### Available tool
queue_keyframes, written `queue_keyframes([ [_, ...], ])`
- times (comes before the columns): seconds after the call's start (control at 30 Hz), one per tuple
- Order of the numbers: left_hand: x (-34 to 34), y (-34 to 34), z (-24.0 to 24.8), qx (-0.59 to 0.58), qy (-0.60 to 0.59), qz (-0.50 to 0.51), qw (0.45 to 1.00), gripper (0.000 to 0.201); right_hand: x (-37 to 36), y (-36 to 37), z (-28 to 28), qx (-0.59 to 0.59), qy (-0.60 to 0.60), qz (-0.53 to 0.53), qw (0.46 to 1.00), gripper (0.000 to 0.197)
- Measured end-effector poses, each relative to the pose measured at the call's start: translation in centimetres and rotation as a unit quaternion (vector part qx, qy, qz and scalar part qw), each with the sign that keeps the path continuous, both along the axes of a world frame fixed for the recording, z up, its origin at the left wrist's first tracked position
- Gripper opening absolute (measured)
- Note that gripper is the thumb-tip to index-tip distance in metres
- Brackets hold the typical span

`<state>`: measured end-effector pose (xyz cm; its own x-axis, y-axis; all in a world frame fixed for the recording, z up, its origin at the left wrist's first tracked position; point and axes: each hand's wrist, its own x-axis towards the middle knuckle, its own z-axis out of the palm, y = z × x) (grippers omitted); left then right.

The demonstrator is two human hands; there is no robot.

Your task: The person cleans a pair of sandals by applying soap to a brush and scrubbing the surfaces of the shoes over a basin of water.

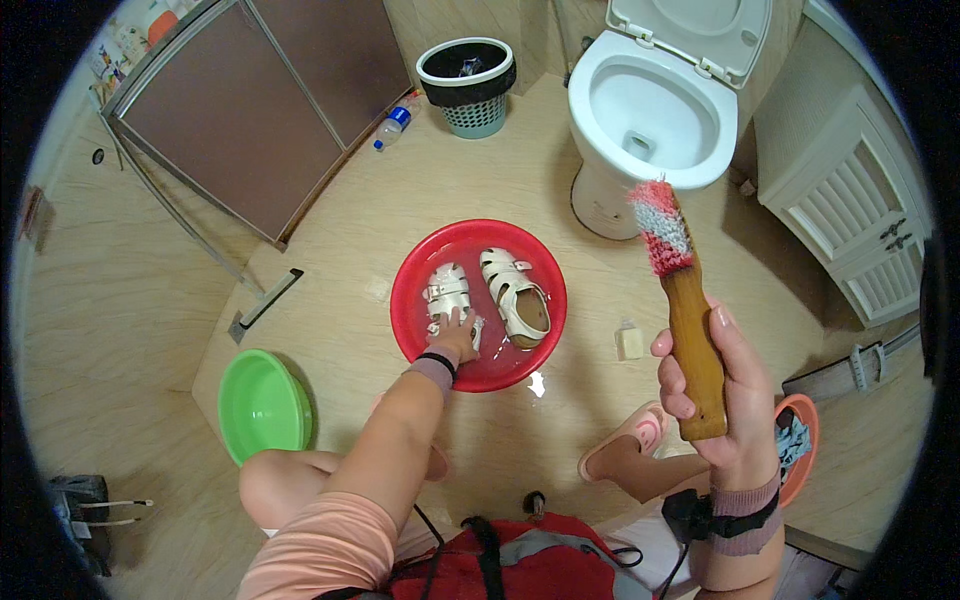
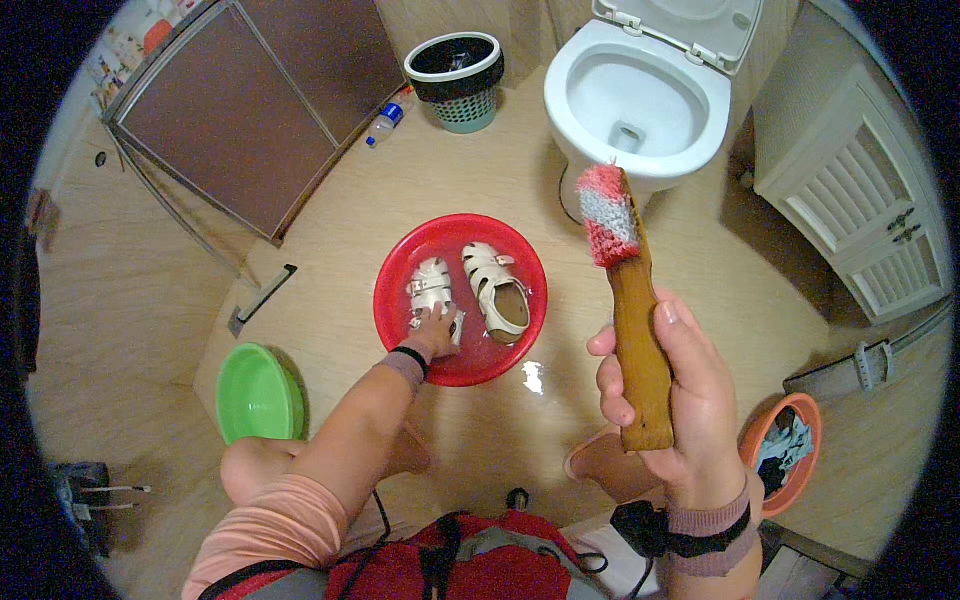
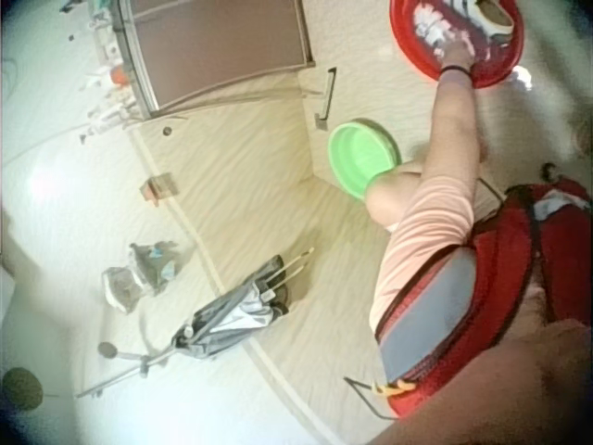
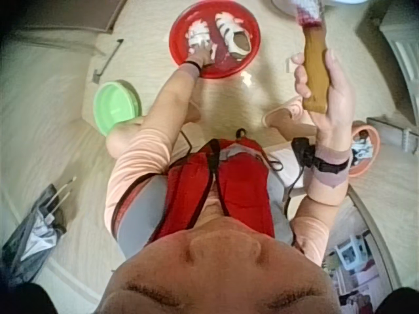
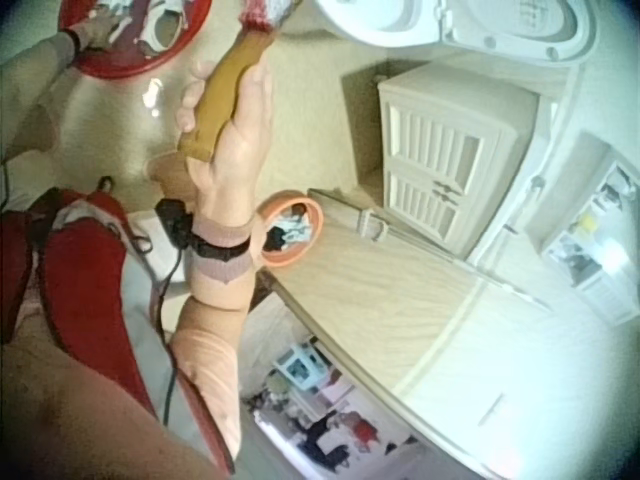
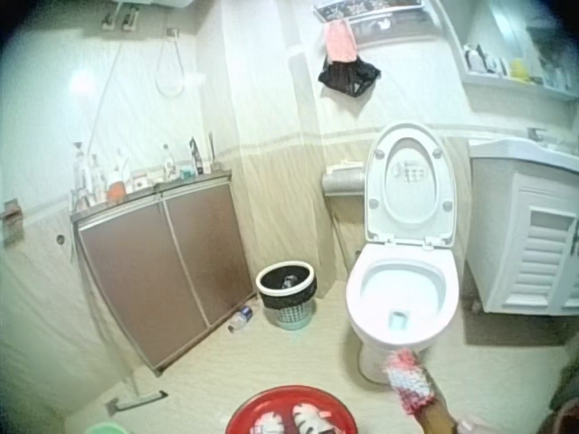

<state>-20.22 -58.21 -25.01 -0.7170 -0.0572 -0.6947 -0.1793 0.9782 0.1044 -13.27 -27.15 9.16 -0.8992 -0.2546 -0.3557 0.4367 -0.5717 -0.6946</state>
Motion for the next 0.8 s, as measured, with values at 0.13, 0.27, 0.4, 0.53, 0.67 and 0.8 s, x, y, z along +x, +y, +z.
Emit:
queue_keyframes([
  [0.13,-0.9,-1.5,-3.3,0.024,0.032,-0.036,0.999,0.111,0.1,-0.2,0.0,0.003,-0.014,-0.026,1.000,0.039],
  [0.27,-2.0,-3.5,-3.6,0.103,-0.027,0.006,0.994,0.074,-0.5,-0.8,0.5,-0.035,0.000,0.002,0.999,0.039],
  [0.4,-5.4,2.9,2.3,0.140,0.170,0.181,0.959,0.076,-0.5,-0.1,0.6,-0.015,0.013,0.005,1.000,0.039],
  [0.53,-5.2,5.7,1.5,0.086,0.376,-0.060,0.921,0.091,-0.9,-0.2,0.4,-0.018,0.003,0.020,1.000,0.039],
  [0.67,-4.6,8.5,1.2,0.032,0.128,-0.158,0.979,0.112,-0.4,0.6,0.6,-0.001,0.008,-0.002,1.000,0.041],
  [0.8,-4.0,6.8,-0.5,-0.031,0.107,-0.180,0.977,0.117,-0.4,0.5,0.8,0.000,0.008,-0.004,1.000,0.041],
])
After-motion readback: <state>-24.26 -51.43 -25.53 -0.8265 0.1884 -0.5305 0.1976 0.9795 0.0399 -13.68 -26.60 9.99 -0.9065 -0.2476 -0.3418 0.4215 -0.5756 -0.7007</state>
